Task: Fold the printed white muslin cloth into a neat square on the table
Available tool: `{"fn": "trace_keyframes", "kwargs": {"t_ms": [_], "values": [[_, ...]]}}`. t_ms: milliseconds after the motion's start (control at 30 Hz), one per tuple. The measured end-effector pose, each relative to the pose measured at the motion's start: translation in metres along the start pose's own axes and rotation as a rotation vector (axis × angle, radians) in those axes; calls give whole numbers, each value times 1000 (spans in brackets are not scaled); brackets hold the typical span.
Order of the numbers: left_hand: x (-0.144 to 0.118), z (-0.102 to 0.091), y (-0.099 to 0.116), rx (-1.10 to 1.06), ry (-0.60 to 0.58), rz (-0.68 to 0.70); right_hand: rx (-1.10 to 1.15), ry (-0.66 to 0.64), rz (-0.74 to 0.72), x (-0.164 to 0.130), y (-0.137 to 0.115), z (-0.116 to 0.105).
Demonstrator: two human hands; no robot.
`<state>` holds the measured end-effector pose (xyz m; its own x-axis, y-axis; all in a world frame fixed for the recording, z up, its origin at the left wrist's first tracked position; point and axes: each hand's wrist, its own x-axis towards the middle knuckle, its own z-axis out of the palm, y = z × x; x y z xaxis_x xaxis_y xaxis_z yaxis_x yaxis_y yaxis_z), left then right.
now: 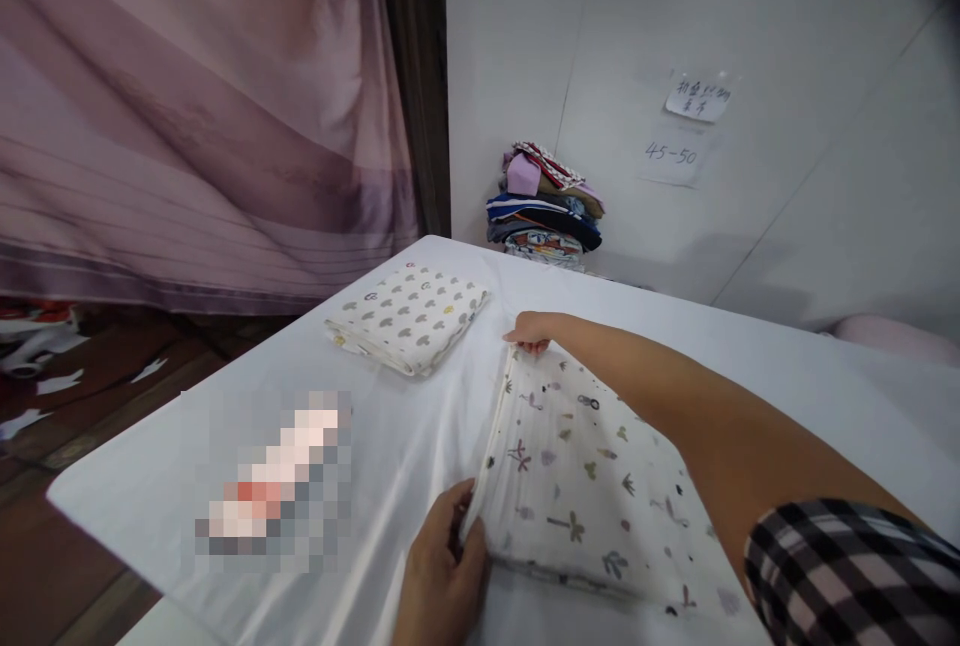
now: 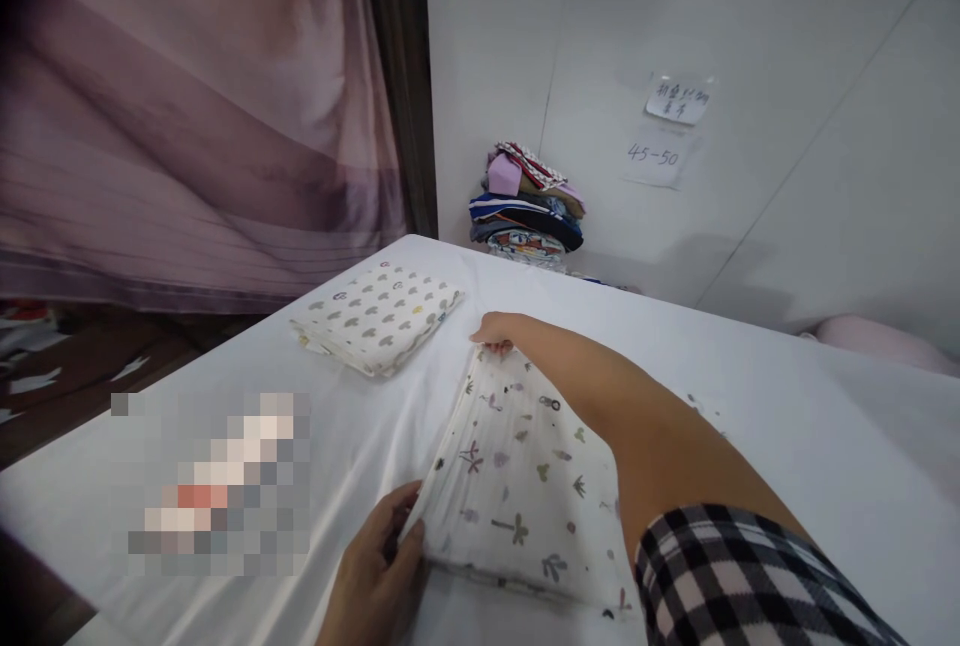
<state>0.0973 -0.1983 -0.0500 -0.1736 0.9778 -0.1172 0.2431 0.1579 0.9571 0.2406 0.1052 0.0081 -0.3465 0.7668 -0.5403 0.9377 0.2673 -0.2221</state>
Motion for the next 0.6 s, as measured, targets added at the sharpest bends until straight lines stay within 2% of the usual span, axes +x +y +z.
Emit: {"fn": "trace_keyframes", "kwargs": {"t_ms": [300, 500, 600], "values": [[-1, -1, 7, 11, 16, 27, -102, -132, 161, 5, -25, 0], [-1, 0, 3, 0, 47, 34, -153, -201, 195, 2, -26, -7], [-1, 0, 2, -16, 45, 40, -156, -195, 189, 0, -24, -9]]}}
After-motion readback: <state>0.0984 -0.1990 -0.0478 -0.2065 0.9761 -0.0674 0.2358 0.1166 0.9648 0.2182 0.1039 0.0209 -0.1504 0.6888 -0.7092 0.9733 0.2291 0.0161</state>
